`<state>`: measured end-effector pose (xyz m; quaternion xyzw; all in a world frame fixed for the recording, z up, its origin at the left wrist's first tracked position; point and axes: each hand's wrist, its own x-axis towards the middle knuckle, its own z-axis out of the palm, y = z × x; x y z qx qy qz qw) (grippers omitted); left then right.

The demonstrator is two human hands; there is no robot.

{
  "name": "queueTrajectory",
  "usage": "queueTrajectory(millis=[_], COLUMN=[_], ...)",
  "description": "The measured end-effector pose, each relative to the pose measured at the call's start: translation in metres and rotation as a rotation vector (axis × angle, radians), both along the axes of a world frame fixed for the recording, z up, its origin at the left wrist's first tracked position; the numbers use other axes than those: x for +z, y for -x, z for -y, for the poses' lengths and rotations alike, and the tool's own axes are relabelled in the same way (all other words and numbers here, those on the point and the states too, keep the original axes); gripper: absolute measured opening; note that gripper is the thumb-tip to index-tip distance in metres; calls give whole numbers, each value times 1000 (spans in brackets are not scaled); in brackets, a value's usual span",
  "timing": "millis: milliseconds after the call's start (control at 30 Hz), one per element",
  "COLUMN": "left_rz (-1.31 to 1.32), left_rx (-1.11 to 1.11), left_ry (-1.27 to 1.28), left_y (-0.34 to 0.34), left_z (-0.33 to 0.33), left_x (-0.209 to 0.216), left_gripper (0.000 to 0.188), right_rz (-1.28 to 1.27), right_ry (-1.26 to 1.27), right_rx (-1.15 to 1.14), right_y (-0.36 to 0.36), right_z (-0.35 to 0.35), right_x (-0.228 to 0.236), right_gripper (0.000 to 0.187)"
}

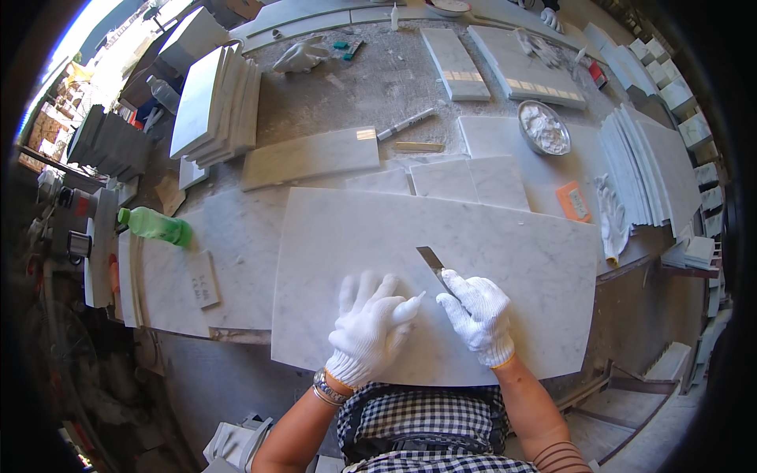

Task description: The person scrapes the surface of a large white tile with a metal scraper, repeatedly moving the tool across the face to remove residue. The person occasionally lifts and repositions the tile on the workbench while continuing to scrape.

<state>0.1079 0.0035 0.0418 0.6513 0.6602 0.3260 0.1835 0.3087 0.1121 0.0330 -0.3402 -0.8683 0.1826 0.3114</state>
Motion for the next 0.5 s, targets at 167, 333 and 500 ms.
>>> queueTrajectory(millis=[167,333,500], left_rz=[71,214,249], left_rx=[-103,89,294], left_ry=[78,-7,-167], left_y=[0,19,31], left_z=[25,47,32], left_x=[4,-10,-29], left_gripper=[35,27,28], right_rz=[-109,-116,-58], right_ry=[-4,103,-89], right_rx=[13,-27,-307], right_y=[-1,-19,-67], right_z=[0,-10,-82], right_x=[-2,3,10], right_gripper=[44,43,36])
